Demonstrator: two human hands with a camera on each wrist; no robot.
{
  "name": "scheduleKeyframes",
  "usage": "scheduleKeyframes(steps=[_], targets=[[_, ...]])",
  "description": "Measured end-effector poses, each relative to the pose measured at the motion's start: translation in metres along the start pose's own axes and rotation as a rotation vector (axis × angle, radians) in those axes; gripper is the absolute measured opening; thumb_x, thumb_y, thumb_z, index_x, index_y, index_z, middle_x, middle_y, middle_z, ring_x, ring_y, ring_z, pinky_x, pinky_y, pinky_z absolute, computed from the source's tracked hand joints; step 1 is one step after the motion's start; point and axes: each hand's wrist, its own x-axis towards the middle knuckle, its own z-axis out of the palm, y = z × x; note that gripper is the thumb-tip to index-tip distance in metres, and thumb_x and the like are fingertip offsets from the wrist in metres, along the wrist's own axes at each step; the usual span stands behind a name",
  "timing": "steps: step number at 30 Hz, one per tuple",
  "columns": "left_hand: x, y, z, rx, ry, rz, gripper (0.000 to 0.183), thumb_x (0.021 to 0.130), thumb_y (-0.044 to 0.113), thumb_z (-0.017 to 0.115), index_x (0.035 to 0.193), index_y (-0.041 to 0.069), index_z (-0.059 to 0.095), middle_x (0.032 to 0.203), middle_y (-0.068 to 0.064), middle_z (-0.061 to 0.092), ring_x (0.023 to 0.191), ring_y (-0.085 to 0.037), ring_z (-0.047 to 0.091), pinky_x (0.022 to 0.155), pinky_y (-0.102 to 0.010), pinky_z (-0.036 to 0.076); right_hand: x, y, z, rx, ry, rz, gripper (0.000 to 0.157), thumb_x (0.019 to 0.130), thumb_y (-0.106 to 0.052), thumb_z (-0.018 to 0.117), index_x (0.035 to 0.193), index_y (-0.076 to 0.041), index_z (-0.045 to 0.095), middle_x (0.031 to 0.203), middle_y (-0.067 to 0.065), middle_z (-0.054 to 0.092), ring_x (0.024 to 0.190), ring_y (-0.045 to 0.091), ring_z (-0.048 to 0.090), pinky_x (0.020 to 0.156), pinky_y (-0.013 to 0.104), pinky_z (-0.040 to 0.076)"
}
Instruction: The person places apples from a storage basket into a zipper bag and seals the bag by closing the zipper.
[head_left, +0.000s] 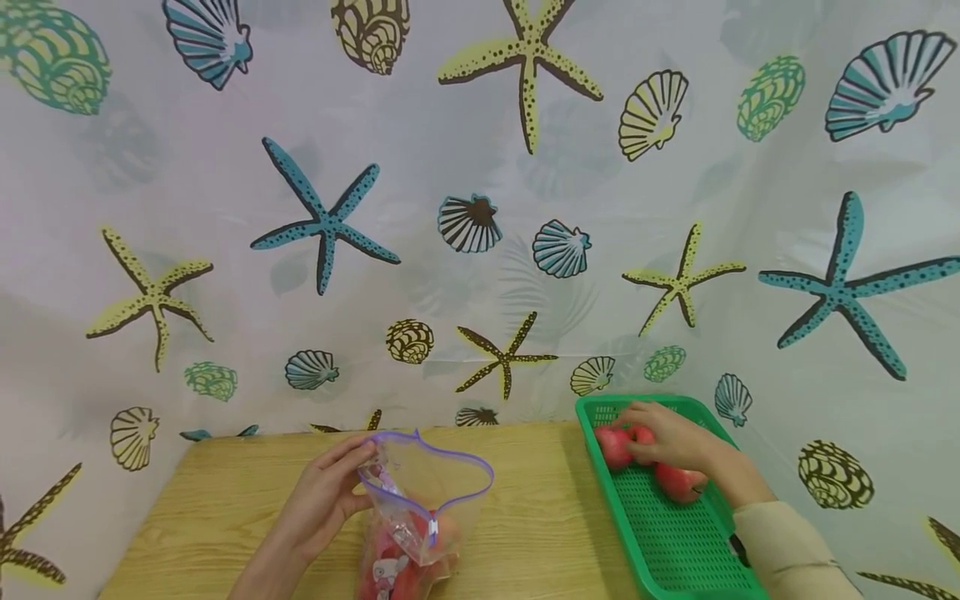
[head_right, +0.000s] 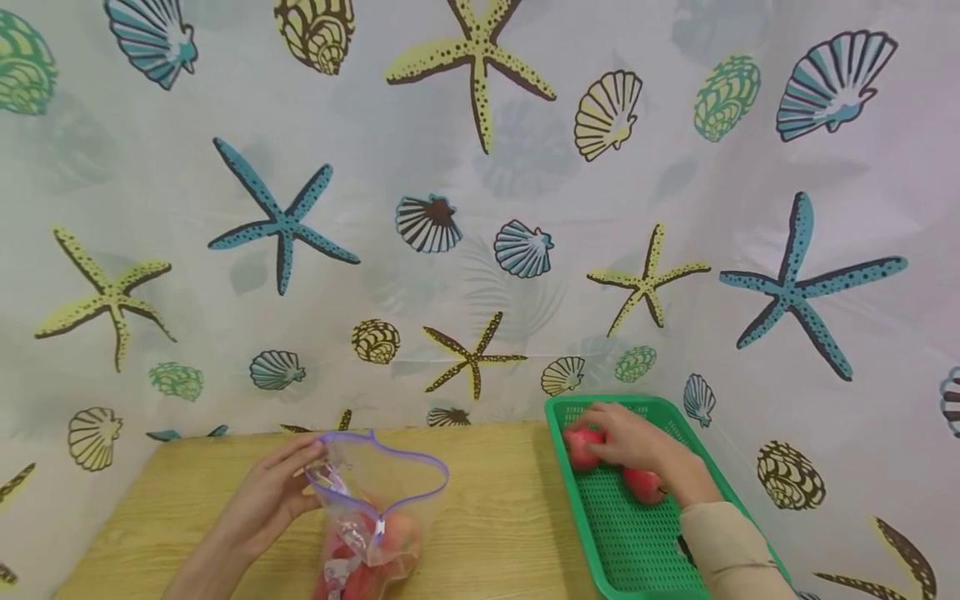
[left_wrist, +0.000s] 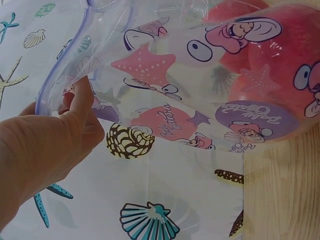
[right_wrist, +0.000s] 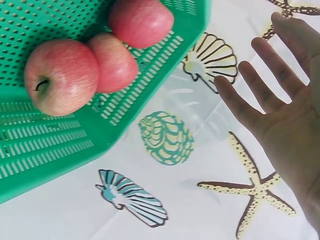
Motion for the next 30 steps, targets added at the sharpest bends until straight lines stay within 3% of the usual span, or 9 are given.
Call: scheduleKeyframes(steps=[8, 13, 18, 22, 30], targets=[[-0.001, 0.000, 0.001, 0.010, 0.033, -0.005, 0.017, 0.092, 0.024, 0.059, 0.107, 0.017, 0.066, 0.102, -0.001, 0.058, 0.090, -0.014, 0.057, 0.074, -0.037, 0.053, -0.008, 0.030, 0.015, -0.033, 0.025, 0.015, 0.022, 0.084, -0.015, 0.065, 0.106, -0.021, 0.067, 0.099, -0.009, 0.057, 0.089, 0.011, 0.053, 0.078, 0.038, 0.047], [-0.002, 0.000, 0.001, 0.010, 0.025, -0.005, 0.021, 0.093, 0.025, 0.058, 0.111, 0.015, 0.064, 0.104, -0.001, 0.058, 0.092, -0.014, 0.057, 0.074, -0.038, 0.054, -0.013, 0.037, 0.017, -0.012, 0.012, 0.053, 0.022, 0.086, -0.022, 0.066, 0.107, -0.016, 0.067, 0.102, -0.003, 0.059, 0.095, 0.018, 0.055, 0.081, 0.042, 0.046], [-0.002, 0.002, 0.001, 0.022, 0.006, -0.009, 0.032, 0.093, 0.028, 0.057, 0.123, 0.014, 0.059, 0.104, -0.001, 0.056, 0.089, -0.013, 0.056, 0.072, -0.036, 0.053, -0.016, 0.041, 0.018, 0.007, 0.000, 0.142, 0.030, 0.085, -0.029, 0.068, 0.111, -0.015, 0.067, 0.108, 0.004, 0.061, 0.102, 0.029, 0.055, 0.085, 0.049, 0.045], [-0.001, 0.003, 0.002, 0.031, -0.003, -0.010, 0.040, 0.094, 0.029, 0.057, 0.131, 0.014, 0.053, 0.106, -0.003, 0.052, 0.087, -0.013, 0.054, 0.072, -0.037, 0.053, -0.018, 0.048, 0.021, -0.046, 0.011, 0.236, 0.036, 0.082, -0.027, 0.071, 0.113, -0.011, 0.066, 0.115, 0.014, 0.060, 0.108, 0.040, 0.053, 0.086, 0.055, 0.044], [-0.001, 0.003, 0.002, 0.022, -0.020, -0.028, 0.042, 0.095, 0.028, 0.055, 0.135, 0.016, 0.050, 0.108, -0.004, 0.049, 0.087, -0.014, 0.053, 0.074, -0.039, 0.053, -0.027, 0.060, 0.033, -0.061, -0.023, 0.356, 0.040, 0.076, -0.019, 0.073, 0.112, -0.003, 0.063, 0.111, 0.021, 0.057, 0.098, 0.041, 0.056, 0.080, 0.057, 0.045]])
